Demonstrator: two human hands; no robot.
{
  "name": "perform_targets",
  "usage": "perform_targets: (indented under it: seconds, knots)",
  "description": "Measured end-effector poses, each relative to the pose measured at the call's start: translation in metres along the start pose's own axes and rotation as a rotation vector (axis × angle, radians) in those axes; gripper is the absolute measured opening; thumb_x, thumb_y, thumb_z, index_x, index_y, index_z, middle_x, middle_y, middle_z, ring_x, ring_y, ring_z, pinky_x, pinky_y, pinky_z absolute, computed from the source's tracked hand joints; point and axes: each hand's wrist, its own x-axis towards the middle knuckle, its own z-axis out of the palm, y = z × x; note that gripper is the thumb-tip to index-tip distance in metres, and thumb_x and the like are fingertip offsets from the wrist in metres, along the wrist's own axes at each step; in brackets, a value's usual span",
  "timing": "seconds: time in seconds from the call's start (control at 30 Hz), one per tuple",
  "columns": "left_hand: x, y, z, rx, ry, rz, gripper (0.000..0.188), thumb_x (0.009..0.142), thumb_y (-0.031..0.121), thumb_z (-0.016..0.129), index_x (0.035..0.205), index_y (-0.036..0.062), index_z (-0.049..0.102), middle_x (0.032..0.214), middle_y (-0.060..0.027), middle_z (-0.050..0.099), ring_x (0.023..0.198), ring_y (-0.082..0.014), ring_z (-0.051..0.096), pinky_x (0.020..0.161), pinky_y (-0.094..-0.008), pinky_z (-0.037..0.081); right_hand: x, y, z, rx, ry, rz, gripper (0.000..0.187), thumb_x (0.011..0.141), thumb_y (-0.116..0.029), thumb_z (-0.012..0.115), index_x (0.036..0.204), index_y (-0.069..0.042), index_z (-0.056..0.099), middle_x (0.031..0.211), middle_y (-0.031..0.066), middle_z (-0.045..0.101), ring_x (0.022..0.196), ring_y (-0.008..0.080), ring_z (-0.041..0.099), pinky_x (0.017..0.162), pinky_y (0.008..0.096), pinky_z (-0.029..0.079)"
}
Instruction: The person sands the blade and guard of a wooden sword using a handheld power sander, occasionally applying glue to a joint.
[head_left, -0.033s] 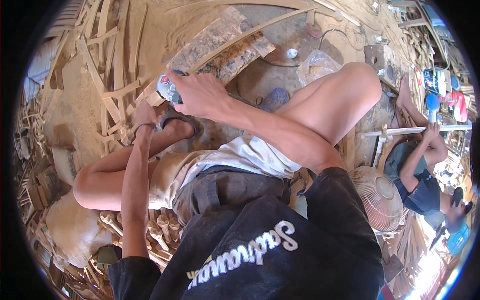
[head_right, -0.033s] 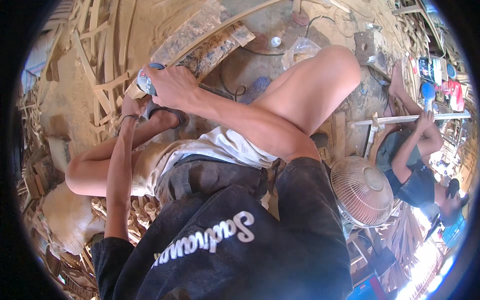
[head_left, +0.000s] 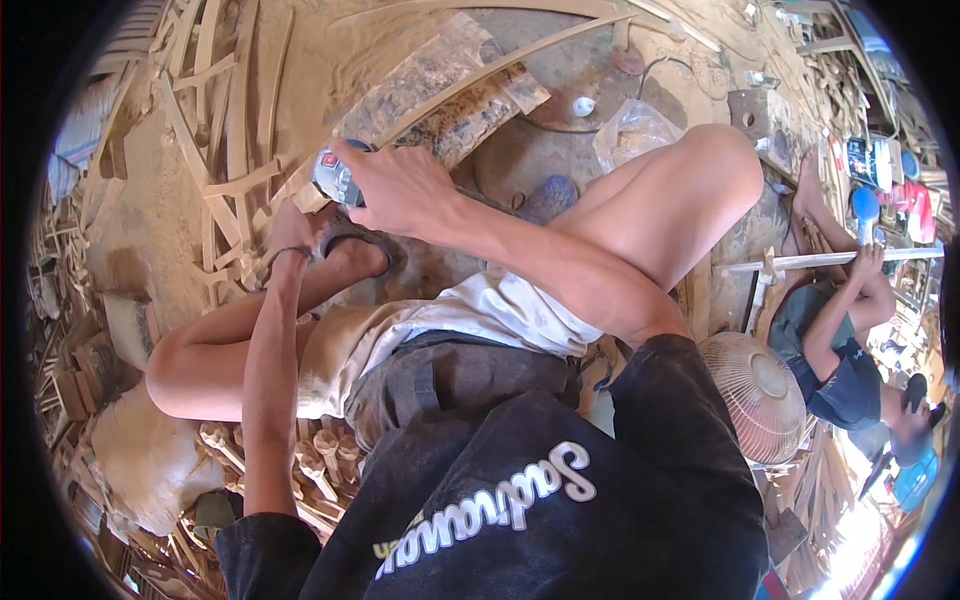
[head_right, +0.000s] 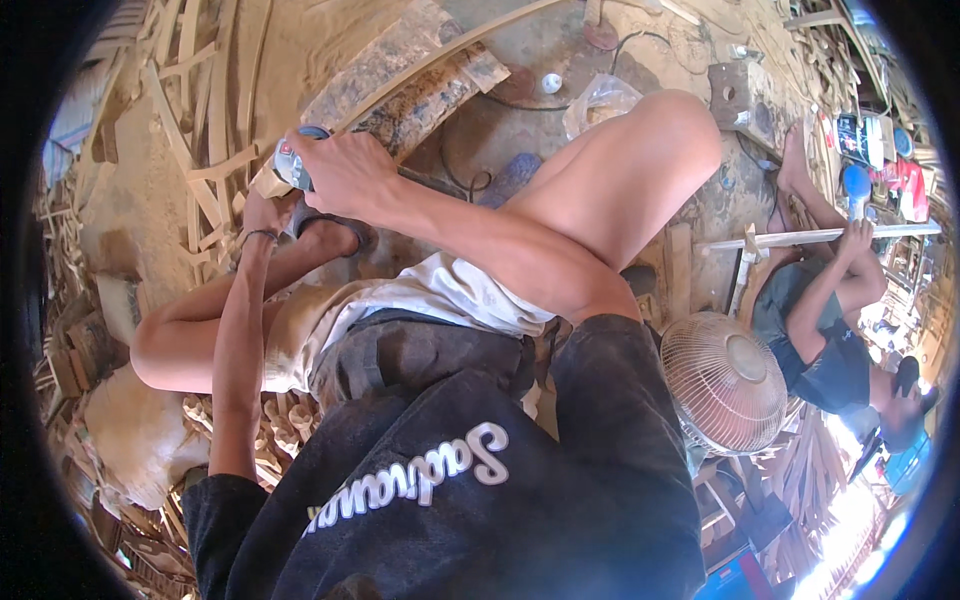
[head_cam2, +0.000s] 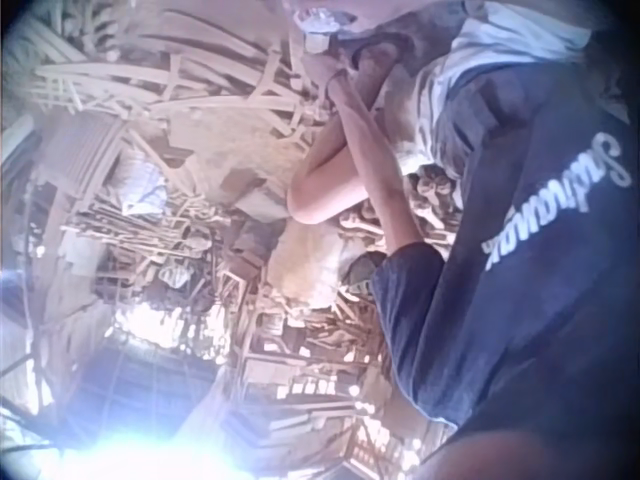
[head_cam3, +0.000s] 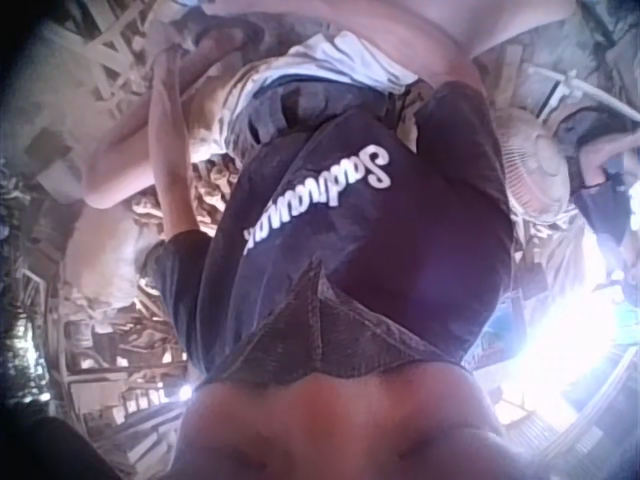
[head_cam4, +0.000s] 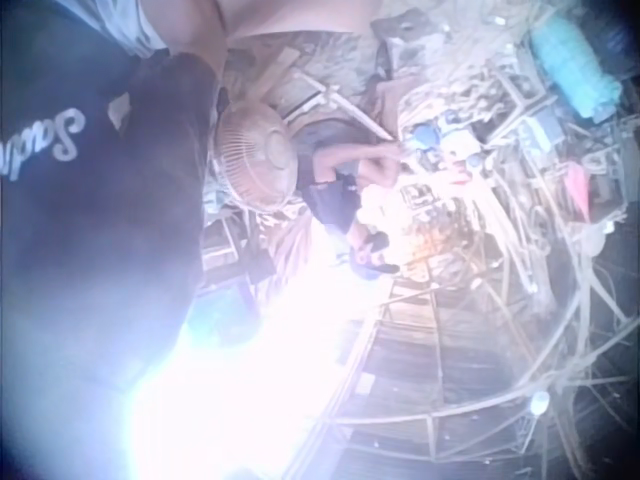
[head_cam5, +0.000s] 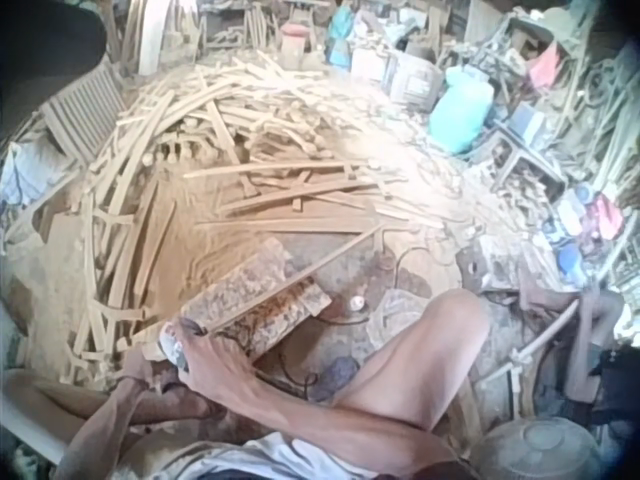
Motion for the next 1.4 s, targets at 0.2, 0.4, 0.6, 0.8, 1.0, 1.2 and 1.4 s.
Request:
perform_targets:
  seconds: [0.2,0.4,0.6,0.8,1.0,1.2,1.4]
  knots:
    - [0.003,0.015,-0.001,0.090,-0.150,-0.107,0.051,0.094,0.037,0.088,0.134,0.0097,0.075,0.122,-0.0167,0.081,0.113,-0.0389,0.076,0.094,-0.0487,0.059,-0.013,0.018,0.001,-0.006,0.016,0.053,0.078,0.086,-0.033,0.088,0.150,-0.008,0.053,0.099,0.0262,0.082,0.092,0.0481,0.081,0.082,0.0592,0.063]
    - [0.006,0.002,0.007,0.097,-0.135,-0.064,0.053,0.096,0.035,0.088,0.138,0.0073,0.074,0.130,-0.0168,0.081,0.118,-0.0371,0.077,0.099,-0.0462,0.060,-0.021,0.026,-0.006,-0.011,0.026,0.111,0.077,0.088,-0.034,0.087,0.152,-0.011,0.051,0.100,0.0255,0.082,0.093,0.0481,0.081,0.084,0.0602,0.063]
    - [0.001,0.004,-0.006,0.096,-0.131,-0.054,0.052,0.097,0.036,0.087,0.139,0.0069,0.074,0.130,-0.0170,0.081,0.120,-0.0365,0.077,0.100,-0.0458,0.059,-0.025,0.036,-0.021,-0.032,0.054,0.147,0.077,0.089,-0.038,0.085,0.153,-0.012,0.051,0.099,0.0241,0.082,0.092,0.0490,0.080,0.082,0.0604,0.062]
    - [0.004,0.003,0.001,0.097,-0.136,-0.038,0.052,0.098,0.037,0.086,0.139,0.0069,0.074,0.131,-0.0171,0.081,0.121,-0.0360,0.077,0.102,-0.0457,0.059,-0.032,0.057,-0.034,-0.073,0.093,0.219,0.074,0.090,-0.041,0.083,0.151,-0.012,0.053,0.097,0.0237,0.082,0.095,0.0490,0.080,0.086,0.0613,0.061]
    - [0.004,0.002,-0.001,0.098,-0.117,0.011,0.056,0.097,0.039,0.089,0.140,0.0063,0.074,0.130,-0.0161,0.082,0.121,-0.0348,0.077,0.101,-0.0439,0.059,-0.034,0.073,-0.051,-0.109,0.108,0.308,0.077,0.089,-0.044,0.084,0.152,-0.012,0.053,0.099,0.0245,0.082,0.098,0.0480,0.080,0.089,0.0616,0.061]
    - [0.004,0.011,0.001,0.115,-0.131,-0.056,0.055,0.096,0.036,0.090,0.140,0.0060,0.074,0.131,-0.0153,0.082,0.121,-0.0320,0.078,0.101,-0.0428,0.059,-0.038,0.092,-0.062,-0.152,0.130,0.364,0.082,0.089,-0.047,0.084,0.155,-0.012,0.052,0.105,0.0251,0.083,0.102,0.0479,0.080,0.093,0.0591,0.062]
    - [0.003,0.015,-0.001,0.090,-0.135,-0.041,0.053,0.098,0.039,0.088,0.137,0.0053,0.075,0.127,-0.0166,0.083,0.118,-0.0336,0.078,0.100,-0.0438,0.060,-0.043,0.119,-0.072,-0.208,0.198,0.403,0.085,0.088,-0.050,0.084,0.157,-0.013,0.051,0.110,0.0245,0.083,0.106,0.0472,0.080,0.094,0.0580,0.062]
